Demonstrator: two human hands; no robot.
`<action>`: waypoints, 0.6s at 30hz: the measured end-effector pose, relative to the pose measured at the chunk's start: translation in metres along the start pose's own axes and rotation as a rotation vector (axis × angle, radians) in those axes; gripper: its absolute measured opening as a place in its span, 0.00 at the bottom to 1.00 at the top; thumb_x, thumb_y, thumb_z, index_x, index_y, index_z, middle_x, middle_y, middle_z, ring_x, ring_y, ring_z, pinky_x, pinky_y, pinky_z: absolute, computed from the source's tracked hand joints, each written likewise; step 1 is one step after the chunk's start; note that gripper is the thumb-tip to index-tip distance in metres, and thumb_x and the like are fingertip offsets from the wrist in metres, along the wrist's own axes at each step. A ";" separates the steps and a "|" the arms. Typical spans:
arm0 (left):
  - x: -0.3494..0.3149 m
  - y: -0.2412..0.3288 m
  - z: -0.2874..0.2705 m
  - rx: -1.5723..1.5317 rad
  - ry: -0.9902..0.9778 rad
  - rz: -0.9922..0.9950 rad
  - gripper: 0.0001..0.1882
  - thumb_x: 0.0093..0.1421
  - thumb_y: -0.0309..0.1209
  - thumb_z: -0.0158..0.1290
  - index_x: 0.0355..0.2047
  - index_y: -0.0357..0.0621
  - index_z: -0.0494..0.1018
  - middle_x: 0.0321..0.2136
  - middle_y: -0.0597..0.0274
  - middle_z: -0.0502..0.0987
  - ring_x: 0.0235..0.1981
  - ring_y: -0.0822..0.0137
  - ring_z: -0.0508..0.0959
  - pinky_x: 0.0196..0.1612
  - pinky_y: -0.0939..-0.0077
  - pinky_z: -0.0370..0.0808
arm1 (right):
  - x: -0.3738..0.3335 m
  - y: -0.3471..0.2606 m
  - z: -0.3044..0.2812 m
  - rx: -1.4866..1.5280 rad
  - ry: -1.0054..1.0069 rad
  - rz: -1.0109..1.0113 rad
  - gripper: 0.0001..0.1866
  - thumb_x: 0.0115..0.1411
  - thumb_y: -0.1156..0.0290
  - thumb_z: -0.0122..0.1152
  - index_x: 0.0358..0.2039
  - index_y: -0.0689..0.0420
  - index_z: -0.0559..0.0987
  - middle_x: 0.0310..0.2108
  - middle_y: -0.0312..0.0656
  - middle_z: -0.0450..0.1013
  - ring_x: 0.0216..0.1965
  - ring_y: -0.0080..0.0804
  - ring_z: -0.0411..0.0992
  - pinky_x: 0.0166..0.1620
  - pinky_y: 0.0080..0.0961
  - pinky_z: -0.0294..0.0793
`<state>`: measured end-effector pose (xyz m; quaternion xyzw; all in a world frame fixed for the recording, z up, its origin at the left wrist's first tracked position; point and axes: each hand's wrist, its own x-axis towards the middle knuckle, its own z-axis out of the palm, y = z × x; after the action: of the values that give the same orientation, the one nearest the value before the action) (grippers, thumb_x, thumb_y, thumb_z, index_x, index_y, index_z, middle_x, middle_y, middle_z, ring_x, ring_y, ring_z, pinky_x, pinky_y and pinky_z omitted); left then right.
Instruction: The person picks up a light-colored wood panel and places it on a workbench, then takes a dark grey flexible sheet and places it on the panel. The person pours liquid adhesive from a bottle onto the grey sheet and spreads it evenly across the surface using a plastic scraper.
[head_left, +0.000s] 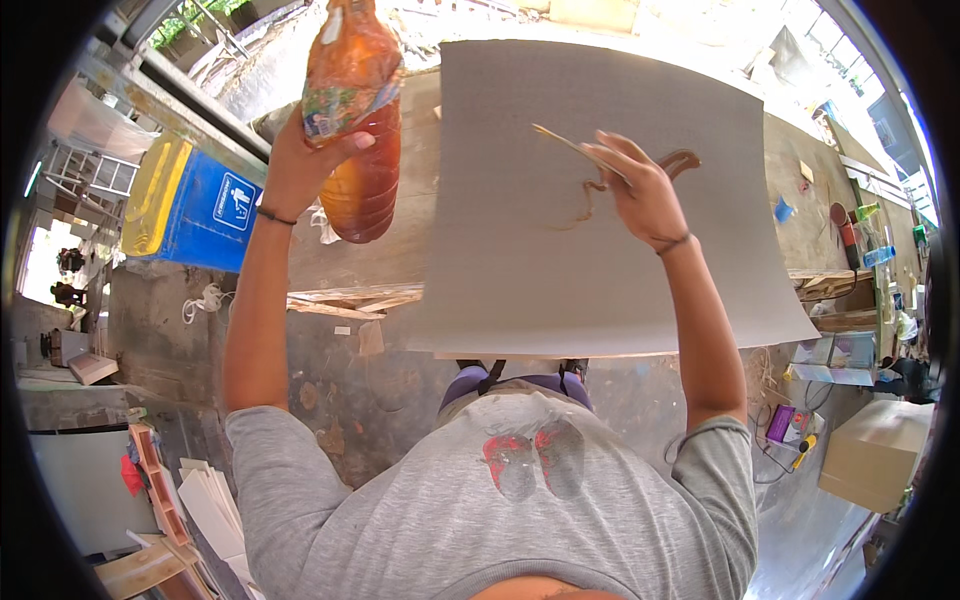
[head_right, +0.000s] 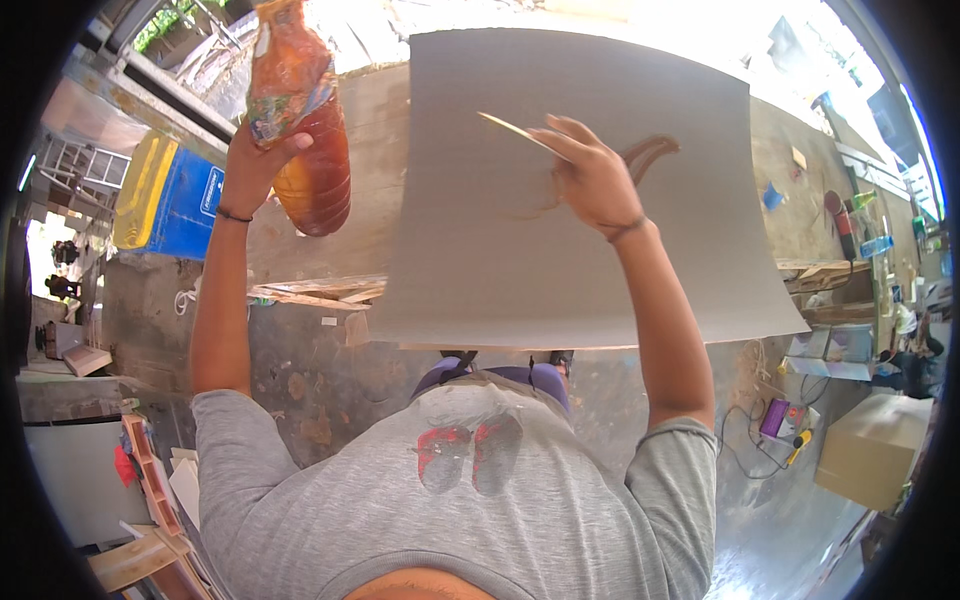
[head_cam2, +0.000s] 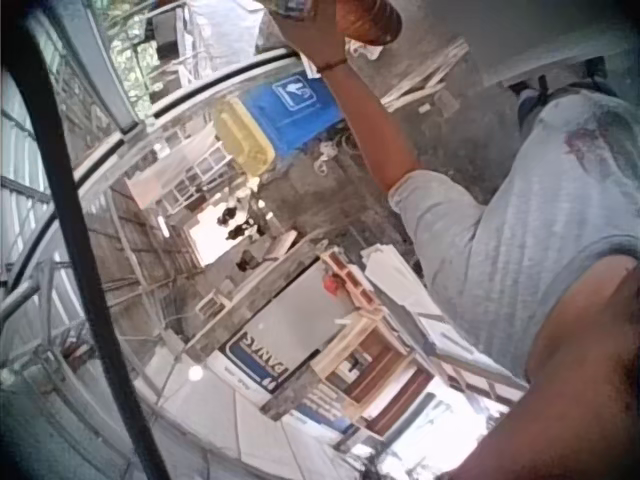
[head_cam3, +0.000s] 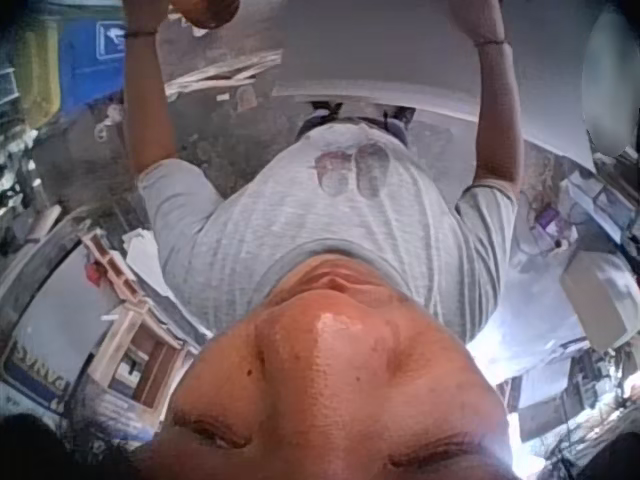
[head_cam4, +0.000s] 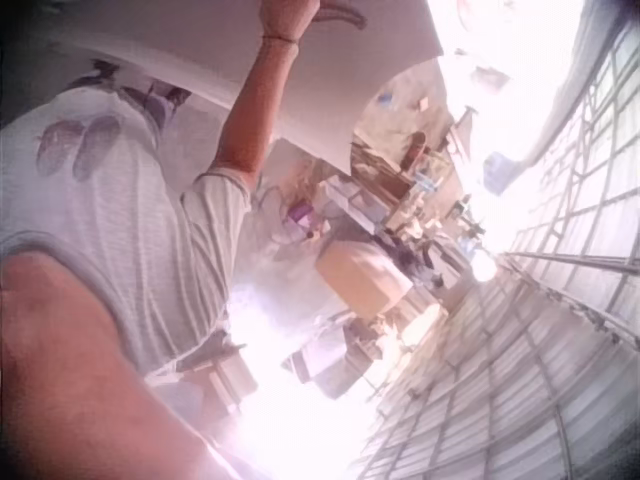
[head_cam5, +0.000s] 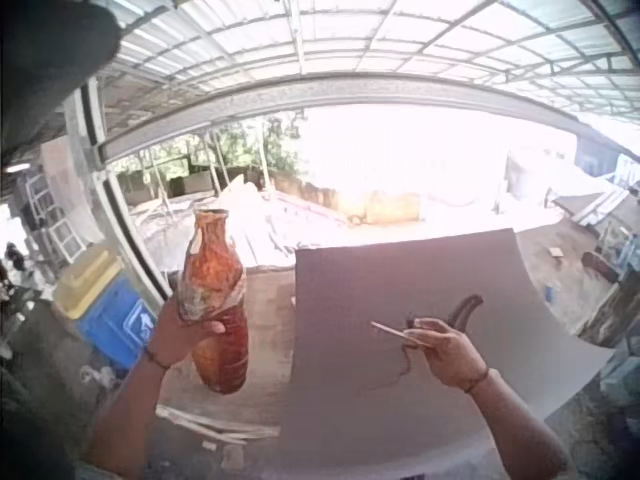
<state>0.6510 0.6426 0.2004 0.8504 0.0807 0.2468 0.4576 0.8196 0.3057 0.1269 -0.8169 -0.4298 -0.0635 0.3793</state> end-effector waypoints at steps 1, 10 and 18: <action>-0.006 -0.012 -0.018 0.041 0.024 0.008 0.29 0.44 0.33 0.65 0.45 0.36 0.66 0.38 0.61 0.75 0.39 0.73 0.73 0.44 0.78 0.69 | -0.010 0.006 0.005 -0.009 -0.003 0.078 0.21 0.52 0.85 0.49 0.45 0.52 0.74 0.49 0.45 0.67 0.47 0.39 0.68 0.47 0.29 0.70; -0.068 -0.187 -0.113 0.148 0.458 -0.115 0.34 0.40 0.46 0.66 0.39 0.34 0.66 0.34 0.57 0.74 0.35 0.66 0.73 0.39 0.74 0.69 | -0.129 0.125 -0.033 -0.406 0.094 0.356 0.17 0.51 0.76 0.53 0.44 0.61 0.72 0.38 0.49 0.73 0.42 0.39 0.71 0.46 0.27 0.69; -0.125 -0.262 -0.115 0.303 0.831 -0.227 0.43 0.41 0.48 0.65 0.47 0.30 0.60 0.45 0.48 0.66 0.46 0.55 0.68 0.48 0.65 0.64 | -0.122 0.052 -0.009 0.783 0.742 0.929 0.19 0.53 0.77 0.55 0.46 0.63 0.68 0.43 0.44 0.70 0.44 0.36 0.71 0.45 0.35 0.74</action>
<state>0.5092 0.8308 -0.0051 0.7222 0.3854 0.5007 0.2812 0.7844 0.2017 0.0515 -0.6438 0.1293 -0.0102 0.7541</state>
